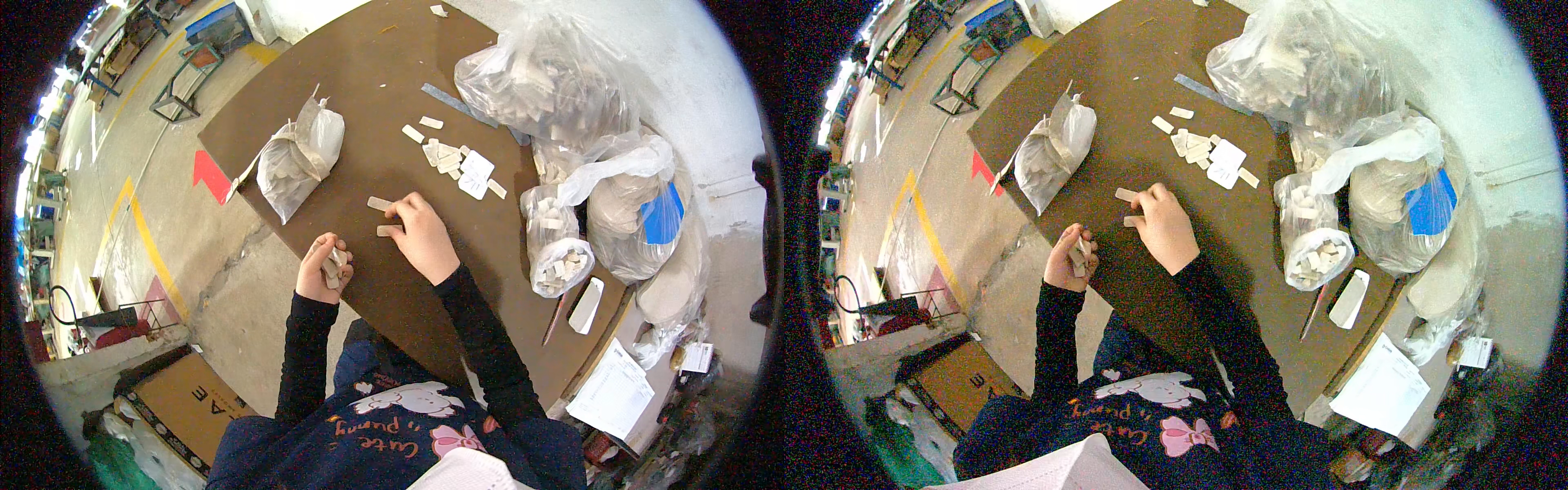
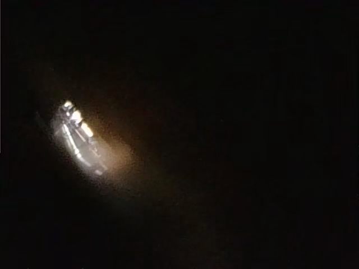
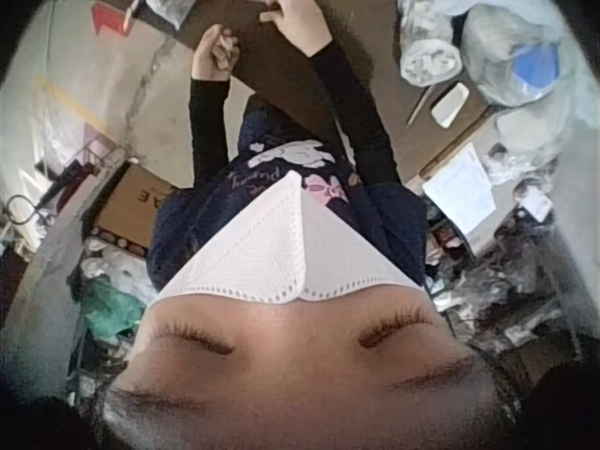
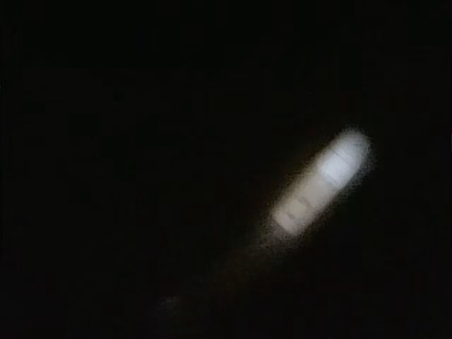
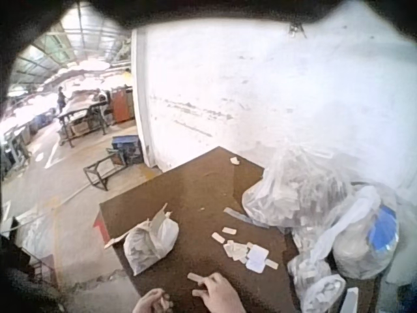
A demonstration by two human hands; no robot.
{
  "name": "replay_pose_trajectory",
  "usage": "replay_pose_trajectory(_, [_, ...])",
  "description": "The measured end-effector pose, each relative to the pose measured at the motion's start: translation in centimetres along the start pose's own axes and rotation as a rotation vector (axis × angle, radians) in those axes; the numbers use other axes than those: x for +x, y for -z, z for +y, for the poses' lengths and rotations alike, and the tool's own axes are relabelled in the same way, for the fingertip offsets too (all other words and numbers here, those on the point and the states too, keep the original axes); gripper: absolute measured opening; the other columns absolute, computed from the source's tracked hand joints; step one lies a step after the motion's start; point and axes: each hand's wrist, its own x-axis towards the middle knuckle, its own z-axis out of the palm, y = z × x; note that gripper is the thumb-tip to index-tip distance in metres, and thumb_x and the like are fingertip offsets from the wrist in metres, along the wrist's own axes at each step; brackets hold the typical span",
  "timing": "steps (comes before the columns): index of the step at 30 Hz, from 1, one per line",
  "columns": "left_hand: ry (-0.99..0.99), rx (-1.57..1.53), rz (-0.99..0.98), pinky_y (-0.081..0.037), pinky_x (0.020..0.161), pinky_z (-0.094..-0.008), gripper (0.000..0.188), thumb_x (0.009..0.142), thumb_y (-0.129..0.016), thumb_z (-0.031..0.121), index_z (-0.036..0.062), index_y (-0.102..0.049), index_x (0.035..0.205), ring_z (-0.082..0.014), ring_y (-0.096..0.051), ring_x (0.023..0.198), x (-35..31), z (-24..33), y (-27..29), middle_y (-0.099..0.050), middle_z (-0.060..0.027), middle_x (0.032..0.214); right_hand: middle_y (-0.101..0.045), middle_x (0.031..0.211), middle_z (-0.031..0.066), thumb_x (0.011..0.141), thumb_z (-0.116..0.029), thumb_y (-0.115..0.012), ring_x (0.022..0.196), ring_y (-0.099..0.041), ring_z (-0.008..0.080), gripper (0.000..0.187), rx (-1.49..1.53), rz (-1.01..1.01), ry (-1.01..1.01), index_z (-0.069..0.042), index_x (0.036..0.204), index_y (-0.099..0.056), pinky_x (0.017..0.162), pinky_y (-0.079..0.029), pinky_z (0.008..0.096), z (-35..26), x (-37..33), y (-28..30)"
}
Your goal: The person picks up small rectangular blocks from a table and places them into a clear plastic bag. They handle the blocks one at a time, occasionally adjusting the bag and continuing to transfer blocks until the bag is filled.
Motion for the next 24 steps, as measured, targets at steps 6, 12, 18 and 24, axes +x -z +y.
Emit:
replay_pose_trajectory(6, [0.016,-0.021,-0.048,-0.05,0.059,-0.0257,0.006,0.098,-0.056,0.018,0.0126,-0.057,0.101,-0.017,-0.061,0.078,0.0,0.4,-0.1,-0.061,-0.0025,0.09,-0.057,0.092,0.0136,0.083,-0.015,-0.071,0.089,-0.058,0.0332,0.016,-0.258,-0.096,-0.009,-0.003,0.086,-0.062,0.079,-0.048,0.0413,1.0,-0.7,-1.0])
replay_pose_trajectory(12, [0.009,0.01,0.001,-0.05,0.054,-0.0266,0.008,0.097,-0.057,0.021,0.0177,-0.056,0.105,-0.0175,-0.064,0.077,0.1,0.3,0.8,-0.063,-0.0003,0.091,-0.056,0.101,0.0132,0.08,-0.012,-0.073,0.096,-0.056,0.0349,0.028,-0.062,0.085,0.134,-0.003,0.101,-0.057,0.083,-0.047,0.0423,0.0,1.6,-1.2])
replay_pose_trajectory(18, [0.004,-0.031,-0.021,-0.052,0.055,-0.027,0.007,0.097,-0.057,0.02,0.0173,-0.057,0.104,-0.017,-0.064,0.076,-0.2,0.4,1.6,-0.063,-0.0008,0.09,-0.056,0.109,0.0121,0.076,-0.008,-0.075,0.099,-0.056,0.0345,0.033,-0.086,-0.236,0.119,-0.003,0.104,-0.06,0.087,-0.047,0.0419,-0.4,0.4,0.3])
replay_pose_trajectory(24, [0.016,-0.027,0.001,-0.051,0.056,-0.0268,0.007,0.098,-0.057,0.019,0.0155,-0.057,0.104,-0.0172,-0.063,0.077,0.0,0.0,1.0,-0.062,-0.0016,0.09,-0.058,0.105,0.0118,0.079,-0.005,-0.07,0.097,-0.057,0.0336,0.022,-0.061,-0.244,0.218,-0.002,0.1,-0.062,0.085,-0.048,0.0414,-0.5,-2.1,2.4])
